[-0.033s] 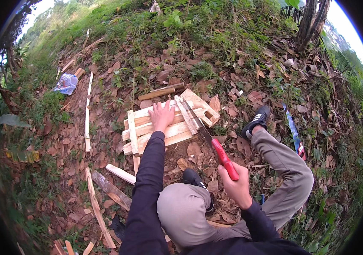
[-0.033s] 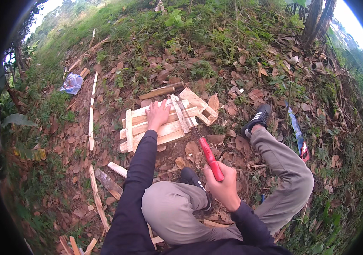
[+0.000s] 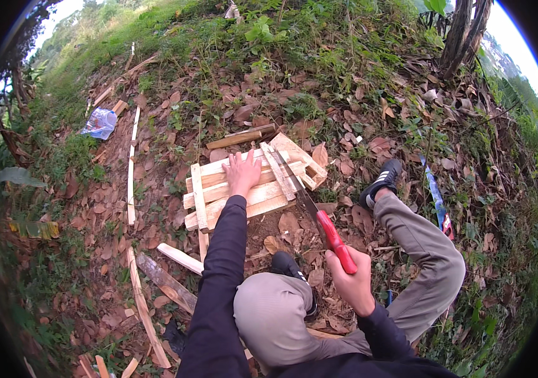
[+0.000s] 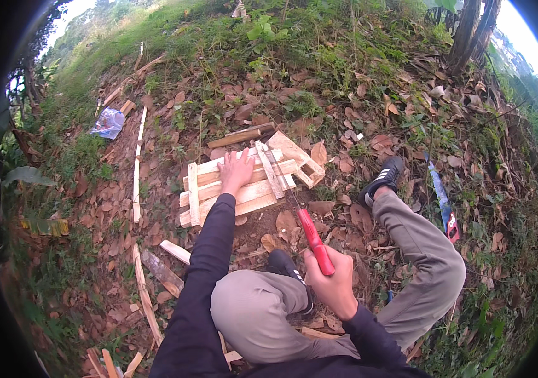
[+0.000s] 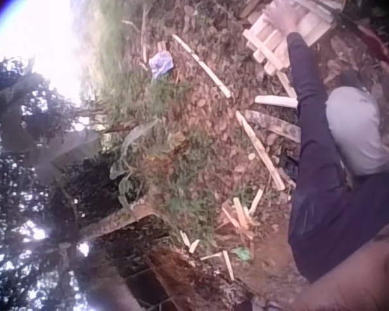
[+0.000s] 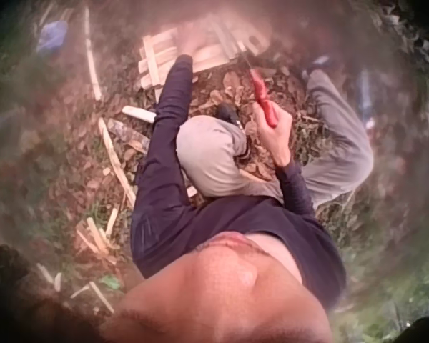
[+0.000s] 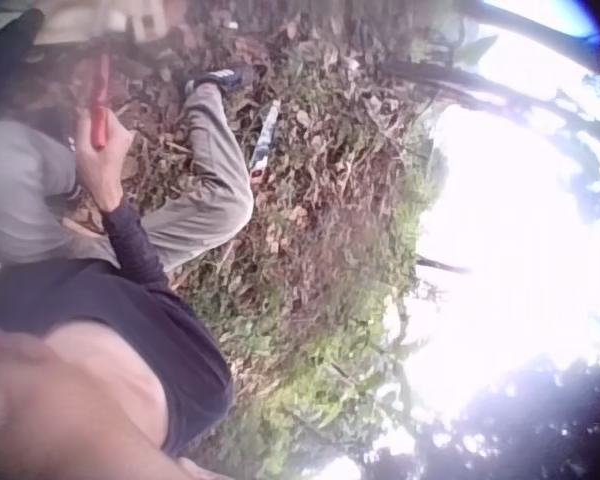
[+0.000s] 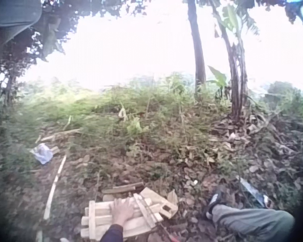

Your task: The person sits on the ground and uses a red-handled hand saw to cut a small wooden crate into smaller pieces. They hold the crate steady with one hand while sawing through the slats with the other, occasionally adjusting the wood's position.

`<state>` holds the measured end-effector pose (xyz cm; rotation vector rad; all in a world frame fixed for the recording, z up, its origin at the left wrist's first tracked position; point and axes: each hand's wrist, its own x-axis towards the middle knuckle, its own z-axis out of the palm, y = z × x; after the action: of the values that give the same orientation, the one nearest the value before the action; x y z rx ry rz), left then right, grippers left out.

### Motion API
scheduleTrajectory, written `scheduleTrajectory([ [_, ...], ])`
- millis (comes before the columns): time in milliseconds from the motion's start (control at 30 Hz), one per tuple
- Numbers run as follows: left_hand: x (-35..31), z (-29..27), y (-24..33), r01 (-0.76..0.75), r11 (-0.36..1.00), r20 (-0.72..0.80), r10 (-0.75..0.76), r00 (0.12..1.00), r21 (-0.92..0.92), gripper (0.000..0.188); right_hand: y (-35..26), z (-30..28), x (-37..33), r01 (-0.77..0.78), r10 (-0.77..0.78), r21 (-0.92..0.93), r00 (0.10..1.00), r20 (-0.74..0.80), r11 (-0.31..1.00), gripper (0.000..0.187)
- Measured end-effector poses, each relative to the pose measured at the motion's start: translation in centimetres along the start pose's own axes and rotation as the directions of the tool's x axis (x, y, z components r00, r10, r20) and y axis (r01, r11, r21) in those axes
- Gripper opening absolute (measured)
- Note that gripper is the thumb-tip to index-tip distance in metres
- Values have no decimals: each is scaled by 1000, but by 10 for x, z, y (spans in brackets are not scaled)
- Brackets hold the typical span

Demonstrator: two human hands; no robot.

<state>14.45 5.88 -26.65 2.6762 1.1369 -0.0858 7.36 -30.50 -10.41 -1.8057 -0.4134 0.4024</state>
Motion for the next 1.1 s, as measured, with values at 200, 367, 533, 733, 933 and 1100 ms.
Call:
scheduleTrajectory([
  [200,2,1,-7,15,1000,16,-15,1000,-20,58,16,9,2,71,-68,-89,997,32,993,16],
  [367,9,-4,5,9,1000,58,-8,998,-29,58,33,-14,-36,25,-26,30,999,27,999,29],
  [533,15,1,-8,36,999,40,-35,999,-26,62,47,-14,-30,105,-101,-26,987,125,994,33],
  [733,24,4,-2,7,1000,33,-7,999,7,69,69,-31,-42,46,-39,-28,973,227,999,22],
  [933,33,3,-14,-34,998,47,36,998,-53,67,89,-28,-46,109,-98,-41,973,207,993,28],
  [1100,42,-4,-5,-36,999,126,37,991,-10,68,71,-11,-33,45,-45,-2,995,89,999,25],
])
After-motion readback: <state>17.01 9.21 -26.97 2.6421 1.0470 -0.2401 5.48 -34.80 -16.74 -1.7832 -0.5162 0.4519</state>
